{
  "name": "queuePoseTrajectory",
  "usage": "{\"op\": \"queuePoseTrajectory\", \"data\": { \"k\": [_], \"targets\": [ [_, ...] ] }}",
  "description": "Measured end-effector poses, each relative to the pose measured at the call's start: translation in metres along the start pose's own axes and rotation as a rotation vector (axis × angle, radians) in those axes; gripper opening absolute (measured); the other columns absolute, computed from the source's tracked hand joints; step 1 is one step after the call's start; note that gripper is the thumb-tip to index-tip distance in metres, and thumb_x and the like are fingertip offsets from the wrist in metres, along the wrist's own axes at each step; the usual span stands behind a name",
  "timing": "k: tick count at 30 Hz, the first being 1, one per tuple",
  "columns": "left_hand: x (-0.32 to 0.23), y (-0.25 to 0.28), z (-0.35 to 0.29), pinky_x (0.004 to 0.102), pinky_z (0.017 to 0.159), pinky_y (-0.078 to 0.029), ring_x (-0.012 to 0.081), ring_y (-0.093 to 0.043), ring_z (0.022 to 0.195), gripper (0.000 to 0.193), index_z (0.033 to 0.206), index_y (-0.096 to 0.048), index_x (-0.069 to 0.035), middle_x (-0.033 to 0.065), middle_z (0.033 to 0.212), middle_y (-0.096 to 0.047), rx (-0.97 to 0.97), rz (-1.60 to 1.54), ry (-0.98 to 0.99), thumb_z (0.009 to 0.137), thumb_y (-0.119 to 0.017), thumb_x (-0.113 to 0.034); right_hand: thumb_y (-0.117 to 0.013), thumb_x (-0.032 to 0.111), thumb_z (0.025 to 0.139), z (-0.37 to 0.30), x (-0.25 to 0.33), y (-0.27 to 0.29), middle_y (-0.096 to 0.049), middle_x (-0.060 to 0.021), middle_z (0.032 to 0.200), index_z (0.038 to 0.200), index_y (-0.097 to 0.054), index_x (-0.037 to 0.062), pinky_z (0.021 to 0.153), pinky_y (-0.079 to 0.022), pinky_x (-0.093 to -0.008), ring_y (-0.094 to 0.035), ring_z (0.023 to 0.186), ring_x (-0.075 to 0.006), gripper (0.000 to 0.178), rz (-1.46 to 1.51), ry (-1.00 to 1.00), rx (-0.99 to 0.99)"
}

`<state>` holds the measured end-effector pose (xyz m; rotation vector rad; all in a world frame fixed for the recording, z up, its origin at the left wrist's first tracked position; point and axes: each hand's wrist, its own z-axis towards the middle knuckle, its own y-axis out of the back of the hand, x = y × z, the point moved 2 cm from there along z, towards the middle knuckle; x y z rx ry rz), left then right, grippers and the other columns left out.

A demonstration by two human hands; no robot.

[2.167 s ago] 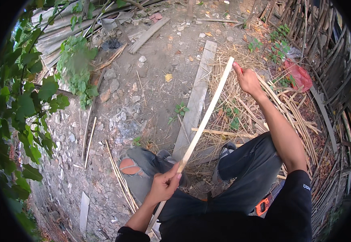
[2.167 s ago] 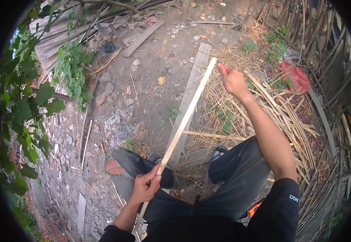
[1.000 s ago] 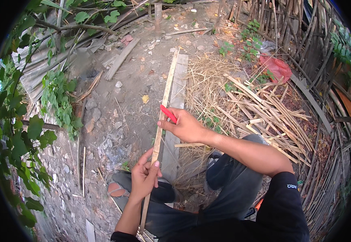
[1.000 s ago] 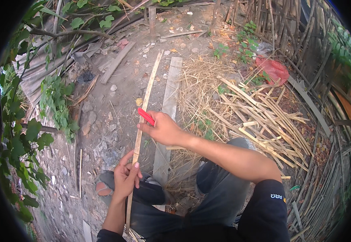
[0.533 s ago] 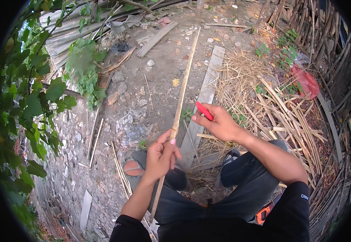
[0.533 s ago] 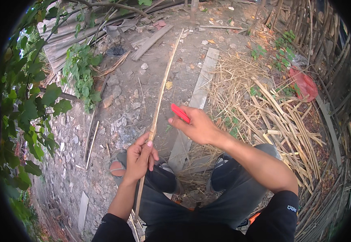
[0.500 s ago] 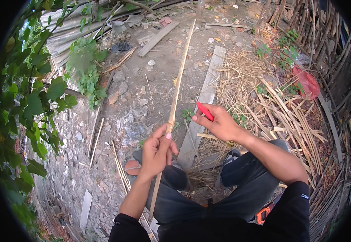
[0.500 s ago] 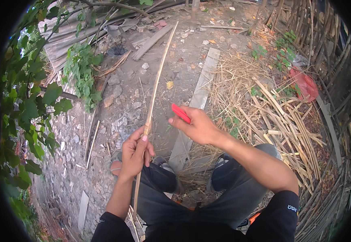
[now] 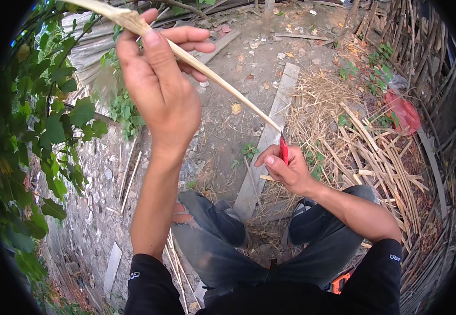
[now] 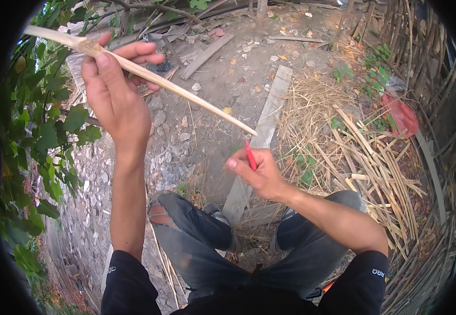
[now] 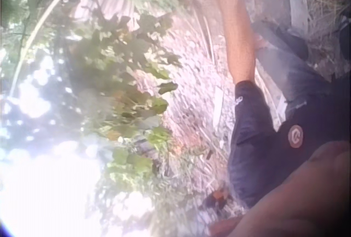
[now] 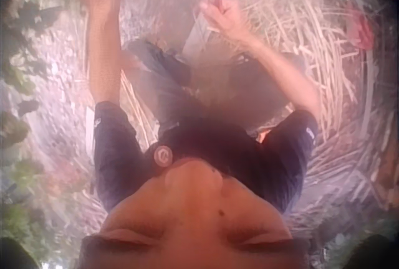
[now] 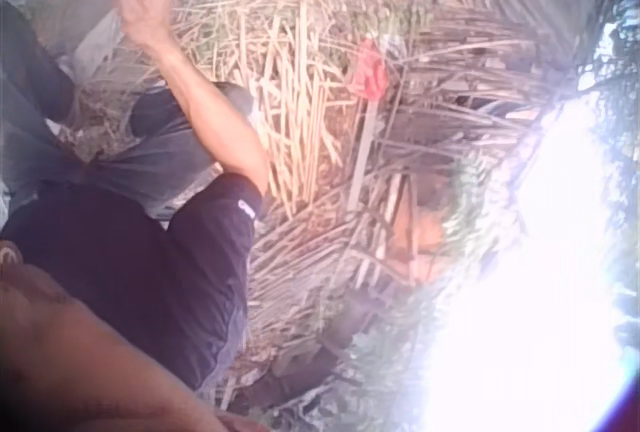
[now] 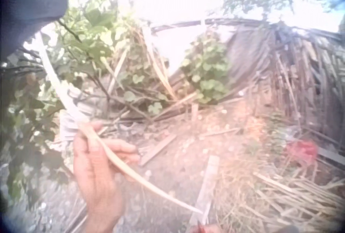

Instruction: The person sits on the ground and uses a red utility knife to shave a long, thin bamboo stick. They hold the stick with one hand and scrape the blade along its length to remove the outer layer, occasionally rotating the stick to work on different sides.

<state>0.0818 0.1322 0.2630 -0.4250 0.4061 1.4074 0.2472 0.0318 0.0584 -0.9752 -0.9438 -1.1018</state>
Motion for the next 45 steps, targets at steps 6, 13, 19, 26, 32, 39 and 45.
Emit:
{"op": "queuePoseTrajectory", "data": {
  "k": [6,13,19,26,32,39,45],
  "targets": [
    [0.034,-0.007,-0.17,0.0438,0.098,-0.061,0.0391,-0.053,0.138,0.026,0.139,-0.037,-0.017,0.027,0.159,-0.04,-0.011,-0.436,0.51,0.115,-0.036,-0.025,-0.053,0.045,0.11,0.013,0.02,-0.002,-0.032,0.008,0.057,0.131,-0.063,-0.0049,0.044,-0.025,-0.0259,-0.031,0.045,-0.0044,0.055,0.382,-0.221,-0.295],
    [0.018,-0.017,-0.238,0.0457,0.1,-0.061,0.0405,-0.054,0.138,0.03,0.142,-0.03,-0.014,0.0271,0.163,-0.034,-0.06,-0.577,0.691,0.114,-0.038,-0.019,-0.066,0.031,0.105,0.02,0.021,0.024,-0.036,0.0092,0.053,0.089,-0.06,0.0115,0.041,-0.021,-0.0252,-0.03,0.042,-0.0039,0.027,0.402,-0.208,-0.445],
    [-0.034,-0.005,-0.247,0.0395,0.094,-0.061,0.0366,-0.063,0.13,0.054,0.155,-0.034,-0.002,0.0264,0.151,-0.053,0.371,-0.654,1.173,0.107,-0.054,-0.014,-0.066,0.028,0.106,0.024,0.025,0.034,-0.037,0.0107,0.052,0.083,-0.061,0.0121,0.042,-0.02,-0.025,-0.029,0.042,-0.0021,0.028,0.283,-0.211,-0.45],
    [-0.06,0.045,-0.221,0.0282,0.078,-0.055,0.0258,-0.074,0.101,0.05,0.138,-0.059,0.002,0.0216,0.122,-0.072,0.472,0.405,0.323,0.092,-0.073,-0.011,-0.066,0.026,0.106,0.022,0.024,0.03,-0.038,0.012,0.053,0.084,-0.064,0.0106,0.043,-0.019,-0.0249,-0.029,0.043,-0.0011,0.027,0.189,-0.18,-0.359],
    [-0.022,0.057,-0.24,0.025,0.066,-0.053,0.0167,-0.072,0.073,0.047,0.151,-0.047,0.001,0.0127,0.104,-0.074,0.723,-0.298,1.227,0.108,-0.056,-0.015,-0.059,0.028,0.109,0.026,0.027,0.027,-0.036,0.0091,0.052,0.103,-0.069,0.0043,0.041,-0.019,-0.0248,-0.027,0.04,-0.003,0.027,0.203,-0.187,-0.317],
    [0.016,0.065,-0.261,0.0228,0.04,-0.033,0.0067,-0.047,0.045,0.045,0.153,-0.052,-0.008,0.001,0.071,-0.058,0.403,-0.368,1.225,0.108,-0.057,-0.01,-0.057,0.053,0.103,0.019,0.043,0.027,-0.059,-0.0187,0.062,0.099,-0.068,-0.0015,0.066,-0.052,-0.0485,-0.066,0.064,-0.0398,0.055,-0.801,-0.091,-0.2],
    [0.029,0.06,-0.254,0.0217,0.038,-0.027,0.0052,-0.034,0.043,0.044,0.154,-0.05,-0.012,-0.004,0.067,-0.037,0.322,-0.398,1.282,0.111,-0.051,-0.018,-0.05,0.054,0.105,0.007,0.031,0.004,-0.07,-0.0266,0.075,0.101,-0.072,-0.0003,0.075,-0.055,-0.0556,-0.071,0.077,-0.0474,0.059,-1.042,-0.257,0.15]
  ]
}}
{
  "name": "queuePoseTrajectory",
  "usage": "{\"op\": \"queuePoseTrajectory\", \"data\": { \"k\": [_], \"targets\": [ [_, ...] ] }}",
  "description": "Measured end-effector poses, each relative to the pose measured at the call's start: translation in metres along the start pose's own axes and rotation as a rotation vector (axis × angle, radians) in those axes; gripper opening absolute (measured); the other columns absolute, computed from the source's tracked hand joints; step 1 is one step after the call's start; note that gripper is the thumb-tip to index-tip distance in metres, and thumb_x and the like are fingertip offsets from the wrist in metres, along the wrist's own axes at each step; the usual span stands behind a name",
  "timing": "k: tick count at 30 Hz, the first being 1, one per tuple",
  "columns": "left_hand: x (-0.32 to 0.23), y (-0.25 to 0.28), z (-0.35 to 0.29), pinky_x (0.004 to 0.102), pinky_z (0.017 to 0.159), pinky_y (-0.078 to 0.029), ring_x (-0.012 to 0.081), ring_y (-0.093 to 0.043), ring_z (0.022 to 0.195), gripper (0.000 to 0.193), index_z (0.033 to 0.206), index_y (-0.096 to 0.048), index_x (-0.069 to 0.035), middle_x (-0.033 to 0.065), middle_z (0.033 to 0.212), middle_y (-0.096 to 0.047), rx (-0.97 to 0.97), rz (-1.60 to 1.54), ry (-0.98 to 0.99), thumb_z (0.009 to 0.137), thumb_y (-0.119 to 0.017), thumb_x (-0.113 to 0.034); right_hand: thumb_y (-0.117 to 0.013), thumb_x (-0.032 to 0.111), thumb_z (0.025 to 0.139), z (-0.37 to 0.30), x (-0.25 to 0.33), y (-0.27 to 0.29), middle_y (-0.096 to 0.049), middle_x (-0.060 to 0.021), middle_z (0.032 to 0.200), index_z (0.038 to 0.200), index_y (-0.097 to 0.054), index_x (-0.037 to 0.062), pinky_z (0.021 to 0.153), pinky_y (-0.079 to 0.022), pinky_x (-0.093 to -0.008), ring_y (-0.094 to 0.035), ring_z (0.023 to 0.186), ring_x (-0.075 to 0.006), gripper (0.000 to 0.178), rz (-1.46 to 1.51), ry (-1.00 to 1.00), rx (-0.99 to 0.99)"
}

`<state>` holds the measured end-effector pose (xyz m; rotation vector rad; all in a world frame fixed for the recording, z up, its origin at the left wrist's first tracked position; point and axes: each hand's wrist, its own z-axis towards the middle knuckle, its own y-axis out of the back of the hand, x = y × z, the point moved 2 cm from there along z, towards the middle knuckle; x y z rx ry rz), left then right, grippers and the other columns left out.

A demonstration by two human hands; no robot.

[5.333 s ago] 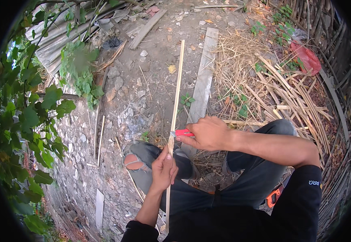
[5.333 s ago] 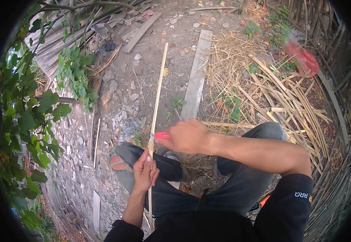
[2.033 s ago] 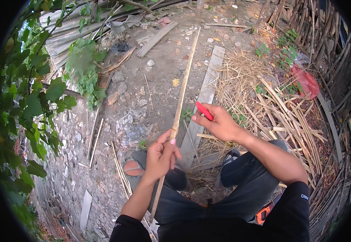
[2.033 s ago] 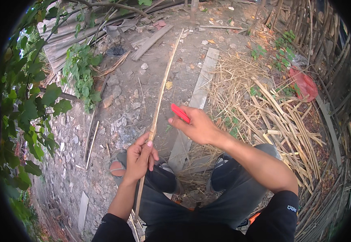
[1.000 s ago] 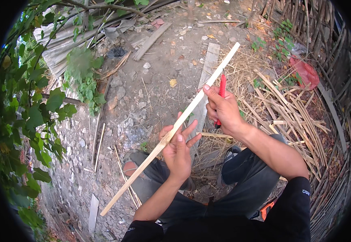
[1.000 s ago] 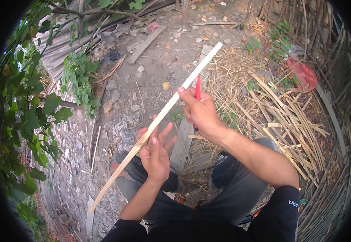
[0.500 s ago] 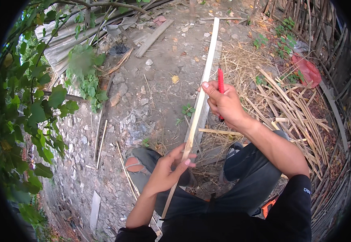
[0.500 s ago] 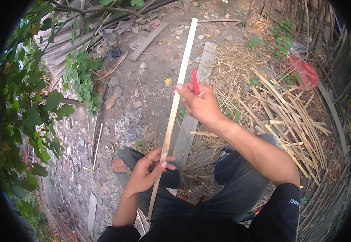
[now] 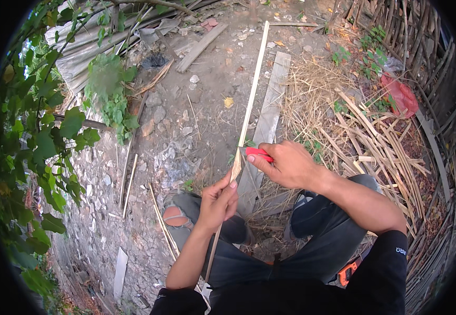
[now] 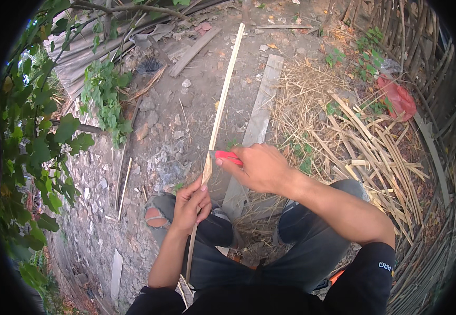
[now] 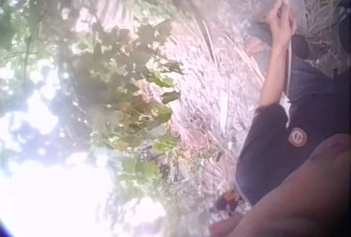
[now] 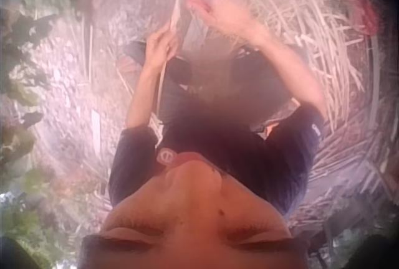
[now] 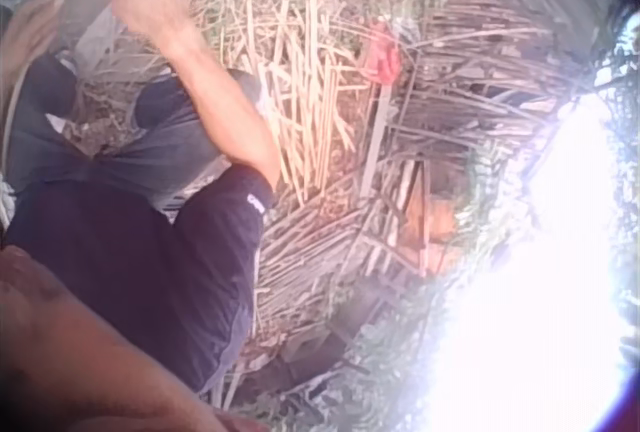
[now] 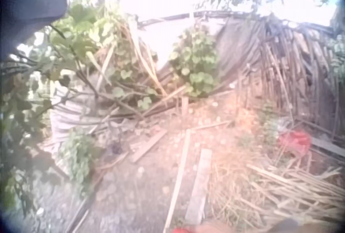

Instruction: The person sits on the ground and uses a red utility knife to shave a long, thin bamboo stick. They hold the stick with one hand and scrape the blade along its length to remove the outer layer, occasionally rotating the stick to work on different sides.

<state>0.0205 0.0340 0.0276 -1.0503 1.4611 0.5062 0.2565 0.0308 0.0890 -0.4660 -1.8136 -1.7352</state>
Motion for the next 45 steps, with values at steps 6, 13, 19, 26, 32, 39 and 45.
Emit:
{"op": "queuePoseTrajectory", "data": {
  "k": [6,13,19,26,32,39,45],
  "targets": [
    [0.001,0.006,-0.004,0.0226,0.039,-0.024,0.0043,-0.03,0.042,0.043,0.155,-0.048,-0.017,-0.0055,0.068,-0.035,0.01,-0.222,0.164,0.112,-0.051,-0.022,-0.052,0.054,0.104,-0.001,0.013,-0.021,-0.07,-0.0281,0.076,0.099,-0.073,-0.0014,0.076,-0.056,-0.0556,-0.071,0.079,-0.0477,0.06,-0.081,0.013,0.115],
    [0.016,0.015,-0.021,0.0226,0.038,-0.022,0.0042,-0.027,0.04,0.038,0.15,-0.054,-0.021,-0.0049,0.067,-0.034,0.07,-0.289,0.329,0.113,-0.049,-0.02,-0.043,0.062,0.105,0.042,-0.045,-0.005,-0.07,-0.0308,0.079,0.095,-0.072,-0.0039,0.081,-0.055,-0.057,-0.072,0.084,-0.0477,0.073,-0.096,-0.235,-0.08],
    [0.042,0.028,-0.084,0.0223,0.038,-0.024,0.0051,-0.026,0.041,0.044,0.157,-0.048,-0.021,-0.0025,0.065,-0.032,0.31,-0.216,0.249,0.113,-0.046,-0.018,-0.037,0.067,0.106,0.041,-0.228,0.101,-0.07,-0.027,0.081,0.086,-0.069,-0.0047,0.079,-0.053,-0.0533,-0.07,0.083,-0.0435,0.081,-0.15,-0.577,-0.621],
    [0.037,0.02,-0.078,0.0237,0.041,-0.034,0.0099,-0.039,0.042,0.046,0.154,-0.043,0.002,0.0029,0.06,-0.043,0.118,-0.077,0.147,0.115,-0.036,-0.022,-0.062,0.055,0.103,0.037,-0.138,0.066,-0.034,0.0103,0.052,0.104,-0.07,0.003,0.042,-0.022,-0.027,-0.028,0.041,-0.0024,0.053,0.781,-0.264,-0.426],
    [0.032,0.004,-0.059,0.0244,0.041,-0.037,0.0113,-0.041,0.038,0.048,0.151,-0.044,0.006,0.0048,0.057,-0.047,0.141,-0.021,0.077,0.115,-0.036,-0.025,-0.074,0.028,0.1,0.035,-0.034,0.012,-0.043,0.0114,0.057,0.1,-0.072,0.006,0.046,-0.031,-0.0261,-0.039,0.048,-0.0018,0.022,0.929,-0.115,-0.056],
    [0.017,-0.007,-0.04,0.0229,0.038,-0.032,0.0067,-0.03,0.039,0.056,0.166,-0.023,-0.009,-0.0023,0.058,-0.035,0.058,-0.067,0.017,0.114,-0.042,-0.021,-0.073,0.044,0.096,0.01,-0.005,-0.015,-0.064,-0.0117,0.063,0.105,-0.073,0.0017,0.062,-0.052,-0.0416,-0.065,0.06,-0.0265,0.043,0.288,0.082,-0.109],
    [0.016,-0.002,-0.033,0.022,0.037,-0.029,0.0056,-0.023,0.04,0.055,0.166,-0.024,-0.011,-0.0045,0.057,-0.03,-0.018,-0.151,0.015,0.114,-0.041,-0.02,-0.054,0.058,0.103,-0.012,0.017,-0.033,-0.062,-0.0221,0.06,0.089,-0.071,-0.0011,0.064,-0.054,-0.0535,-0.067,0.063,-0.0451,0.063,0.006,0.11,0.15]
  ]
}}
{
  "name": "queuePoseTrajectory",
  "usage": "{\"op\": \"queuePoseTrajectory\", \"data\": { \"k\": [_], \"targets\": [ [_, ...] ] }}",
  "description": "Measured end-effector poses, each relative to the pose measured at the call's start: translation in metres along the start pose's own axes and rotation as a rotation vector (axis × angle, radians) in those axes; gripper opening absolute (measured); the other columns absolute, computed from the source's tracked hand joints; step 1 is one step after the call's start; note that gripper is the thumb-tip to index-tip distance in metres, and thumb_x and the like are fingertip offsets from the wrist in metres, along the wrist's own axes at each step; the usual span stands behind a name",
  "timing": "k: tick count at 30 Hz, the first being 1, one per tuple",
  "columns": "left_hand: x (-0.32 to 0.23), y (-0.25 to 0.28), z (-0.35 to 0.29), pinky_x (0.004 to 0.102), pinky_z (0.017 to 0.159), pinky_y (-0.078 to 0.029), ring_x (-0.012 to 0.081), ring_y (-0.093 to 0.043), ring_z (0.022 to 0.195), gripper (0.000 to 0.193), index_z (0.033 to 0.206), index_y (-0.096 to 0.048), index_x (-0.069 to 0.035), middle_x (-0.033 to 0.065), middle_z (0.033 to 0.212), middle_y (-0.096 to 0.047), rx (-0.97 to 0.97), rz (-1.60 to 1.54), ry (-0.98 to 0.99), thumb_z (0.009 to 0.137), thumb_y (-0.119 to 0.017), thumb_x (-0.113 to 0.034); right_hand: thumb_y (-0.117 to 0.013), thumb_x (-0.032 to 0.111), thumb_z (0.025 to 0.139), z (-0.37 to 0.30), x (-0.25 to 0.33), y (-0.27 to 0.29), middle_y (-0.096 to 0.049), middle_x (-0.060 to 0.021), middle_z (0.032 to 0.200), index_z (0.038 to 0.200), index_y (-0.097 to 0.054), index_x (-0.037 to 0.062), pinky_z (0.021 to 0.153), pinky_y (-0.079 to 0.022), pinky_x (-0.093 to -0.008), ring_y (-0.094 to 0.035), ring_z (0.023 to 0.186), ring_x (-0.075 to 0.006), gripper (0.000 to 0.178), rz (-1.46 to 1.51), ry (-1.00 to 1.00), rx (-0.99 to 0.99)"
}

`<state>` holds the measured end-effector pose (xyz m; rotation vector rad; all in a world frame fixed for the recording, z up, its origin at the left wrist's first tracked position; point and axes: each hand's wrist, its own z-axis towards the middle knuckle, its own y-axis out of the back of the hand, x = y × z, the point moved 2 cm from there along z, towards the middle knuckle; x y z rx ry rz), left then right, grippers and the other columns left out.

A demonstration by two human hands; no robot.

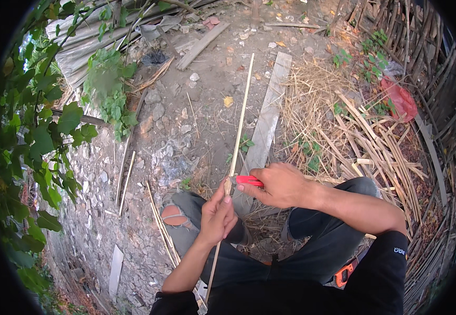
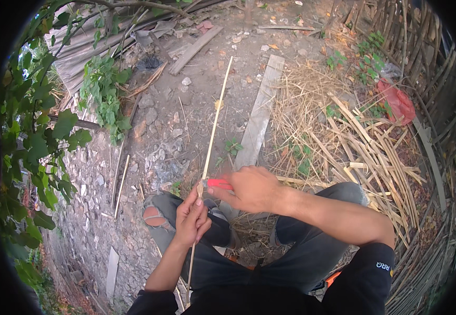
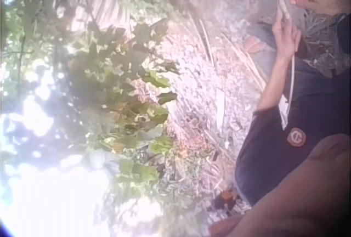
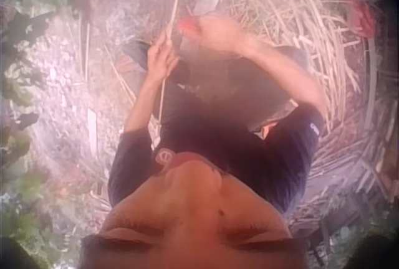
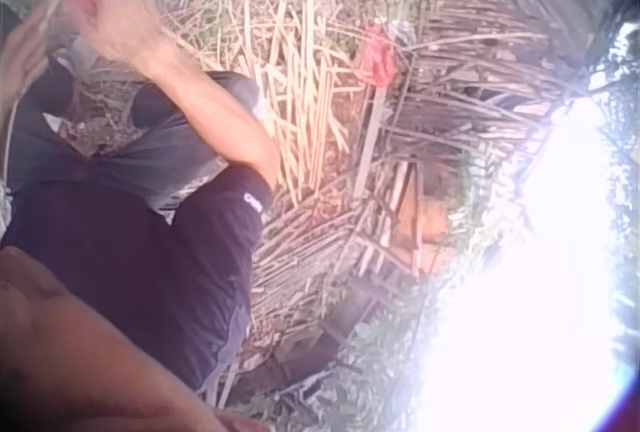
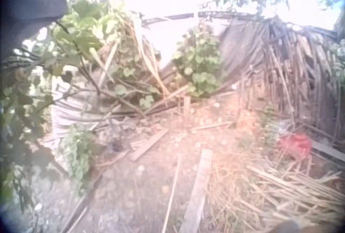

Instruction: The person sits on the ground and uses a red utility knife to shave a long, thin bamboo stick. They hold the stick with one hand and scrape the blade along its length to remove the outer layer, occasionally rotating the stick to work on different sides.

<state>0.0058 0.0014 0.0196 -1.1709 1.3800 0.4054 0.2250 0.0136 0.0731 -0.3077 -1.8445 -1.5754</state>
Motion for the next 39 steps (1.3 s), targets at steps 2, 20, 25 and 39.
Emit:
{"op": "queuePoseTrajectory", "data": {
  "k": [2,20,25,39],
  "targets": [
    [0.002,0.002,-0.001,0.0218,0.037,-0.028,0.0058,-0.023,0.039,0.054,0.165,-0.026,-0.013,-0.0044,0.057,-0.029,0.008,-0.079,0.035,0.114,-0.041,-0.021,-0.051,0.058,0.104,0.0,0.0,-0.013,-0.062,-0.0239,0.059,0.086,-0.071,-0.0018,0.066,-0.054,-0.0558,-0.068,0.064,-0.0465,0.066,-0.028,0.036,-0.065],
    [-0.002,0.005,-0.031,0.0223,0.032,-0.022,0.0061,-0.026,0.032,0.051,0.163,-0.029,-0.017,-0.0053,0.054,-0.028,0.117,-0.385,0.232,0.114,-0.038,-0.029,-0.046,0.064,0.103,0.029,-0.044,0.022,-0.069,-0.0286,0.077,0.087,-0.074,-0.0014,0.078,-0.057,-0.0551,-0.072,0.082,-0.0467,0.073,0.008,-0.207,-0.07],
    [0.007,0.008,-0.027,0.0217,0.033,-0.023,0.0061,-0.026,0.033,0.052,0.164,-0.028,-0.017,-0.0052,0.055,-0.028,0.048,-0.379,0.265,0.114,-0.038,-0.027,-0.047,0.062,0.104,0.001,-0.007,-0.03,-0.066,-0.0272,0.071,0.084,-0.071,-0.0026,0.073,-0.055,-0.0548,-0.069,0.074,-0.0475,0.072,-0.128,0.046,0.049],
    [0.029,0.018,-0.094,0.022,0.038,-0.03,0.0063,-0.026,0.037,0.055,0.164,-0.025,-0.008,-0.0032,0.056,-0.03,0.255,-0.136,0.253,0.114,-0.04,-0.025,-0.041,0.073,0.101,0.032,-0.216,0.102,-0.061,-0.0136,0.065,0.078,-0.065,0.0005,0.064,-0.049,-0.0411,-0.063,0.063,-0.0258,0.08,0.274,-0.67,-0.64]
  ]
}}
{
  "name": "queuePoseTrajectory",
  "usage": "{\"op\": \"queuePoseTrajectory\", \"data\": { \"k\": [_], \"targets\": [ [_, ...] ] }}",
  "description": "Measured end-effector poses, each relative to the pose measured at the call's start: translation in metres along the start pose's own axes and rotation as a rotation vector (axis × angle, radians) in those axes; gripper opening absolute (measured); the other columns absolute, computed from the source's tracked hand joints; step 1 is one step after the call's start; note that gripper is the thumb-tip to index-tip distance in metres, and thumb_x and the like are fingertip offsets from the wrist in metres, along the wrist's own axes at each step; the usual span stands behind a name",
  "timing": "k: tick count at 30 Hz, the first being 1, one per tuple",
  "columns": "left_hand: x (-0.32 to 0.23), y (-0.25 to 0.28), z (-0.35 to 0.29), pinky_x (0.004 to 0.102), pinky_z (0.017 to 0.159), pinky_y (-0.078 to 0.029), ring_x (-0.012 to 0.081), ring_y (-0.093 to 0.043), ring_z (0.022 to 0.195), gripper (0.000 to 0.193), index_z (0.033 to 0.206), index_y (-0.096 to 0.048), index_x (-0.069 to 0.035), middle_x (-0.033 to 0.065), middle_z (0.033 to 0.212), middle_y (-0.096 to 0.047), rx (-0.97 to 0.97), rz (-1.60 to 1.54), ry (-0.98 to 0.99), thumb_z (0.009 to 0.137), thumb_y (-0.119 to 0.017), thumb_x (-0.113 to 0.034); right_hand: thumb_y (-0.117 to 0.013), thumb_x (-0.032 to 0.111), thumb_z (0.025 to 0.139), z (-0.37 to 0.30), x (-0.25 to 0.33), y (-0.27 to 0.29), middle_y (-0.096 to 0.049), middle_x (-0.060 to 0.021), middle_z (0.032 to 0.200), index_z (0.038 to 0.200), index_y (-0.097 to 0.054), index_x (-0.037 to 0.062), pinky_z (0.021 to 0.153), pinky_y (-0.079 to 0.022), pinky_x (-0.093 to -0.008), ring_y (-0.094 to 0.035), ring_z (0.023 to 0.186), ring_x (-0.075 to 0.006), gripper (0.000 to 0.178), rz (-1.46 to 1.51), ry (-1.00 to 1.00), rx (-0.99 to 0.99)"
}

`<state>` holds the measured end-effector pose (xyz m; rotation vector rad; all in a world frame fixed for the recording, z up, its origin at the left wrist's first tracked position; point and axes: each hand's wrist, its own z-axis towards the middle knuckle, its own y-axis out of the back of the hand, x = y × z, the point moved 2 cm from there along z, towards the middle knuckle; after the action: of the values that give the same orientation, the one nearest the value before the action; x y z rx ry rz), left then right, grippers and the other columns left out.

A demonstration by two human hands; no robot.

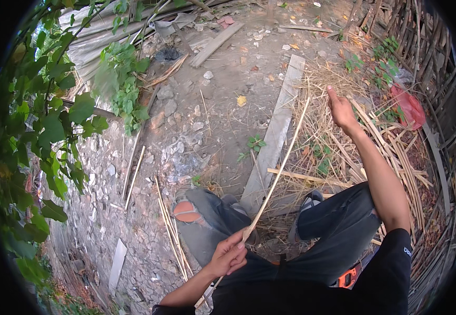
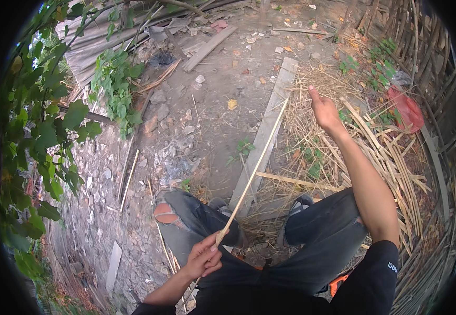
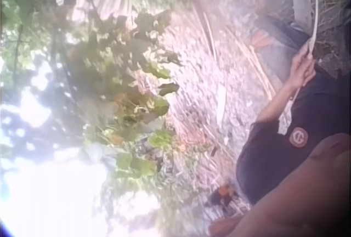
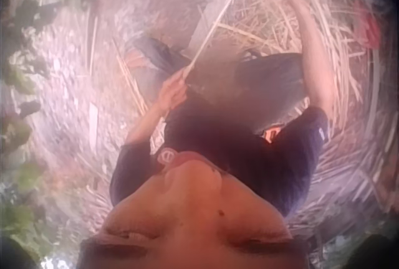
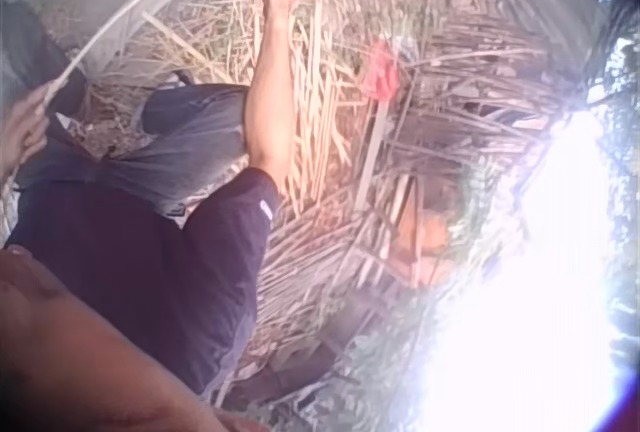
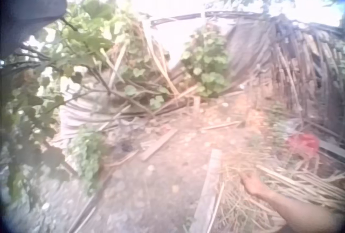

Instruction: The person sits on the ground and uses a red utility knife to shave a long, thin bamboo stick. They hold the stick with one hand and scrape the blade along its length to remove the outer layer, occasionally rotating the stick to work on different sides.

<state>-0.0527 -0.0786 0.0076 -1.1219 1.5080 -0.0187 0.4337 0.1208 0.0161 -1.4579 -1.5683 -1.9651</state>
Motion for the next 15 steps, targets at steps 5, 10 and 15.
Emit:
{"op": "queuePoseTrajectory", "data": {
  "k": [5,10,15],
  "targets": [
    [0.003,-0.001,0.008,0.0219,0.04,-0.033,0.0062,-0.031,0.04,0.055,0.165,-0.024,-0.008,-0.0027,0.057,-0.034,-0.13,0.114,-0.112,0.115,-0.04,-0.024,-0.058,0.058,0.103,-0.057,0.051,-0.019,-0.035,0.008,0.053,0.078,-0.058,0.0102,0.043,-0.027,-0.0266,-0.034,0.044,-0.0057,0.054,0.542,0.079,0.268],
    [-0.008,-0.003,0.023,0.0212,0.043,-0.037,0.006,-0.043,0.043,0.057,0.166,-0.024,-0.01,-0.0002,0.06,-0.05,-0.236,0.41,-0.188,0.114,-0.044,-0.022,-0.067,0.051,0.101,-0.1,0.08,-0.051,-0.045,0.0035,0.063,0.092,-0.065,0.0048,0.056,-0.037,-0.0303,-0.042,0.058,-0.0094,0.047,0.308,0.239,0.407],
    [-0.031,-0.01,0.041,0.02,0.045,-0.041,0.0068,-0.054,0.048,0.058,0.164,-0.026,-0.007,0.0046,0.069,-0.065,-0.294,0.493,-0.133,0.112,-0.049,-0.019,-0.062,0.056,0.101,-0.135,0.093,-0.059,-0.053,-0.0038,0.066,0.101,-0.066,-0.001,0.065,-0.045,-0.0365,-0.051,0.066,-0.0184,0.057,0.168,0.345,0.452]
  ]
}}
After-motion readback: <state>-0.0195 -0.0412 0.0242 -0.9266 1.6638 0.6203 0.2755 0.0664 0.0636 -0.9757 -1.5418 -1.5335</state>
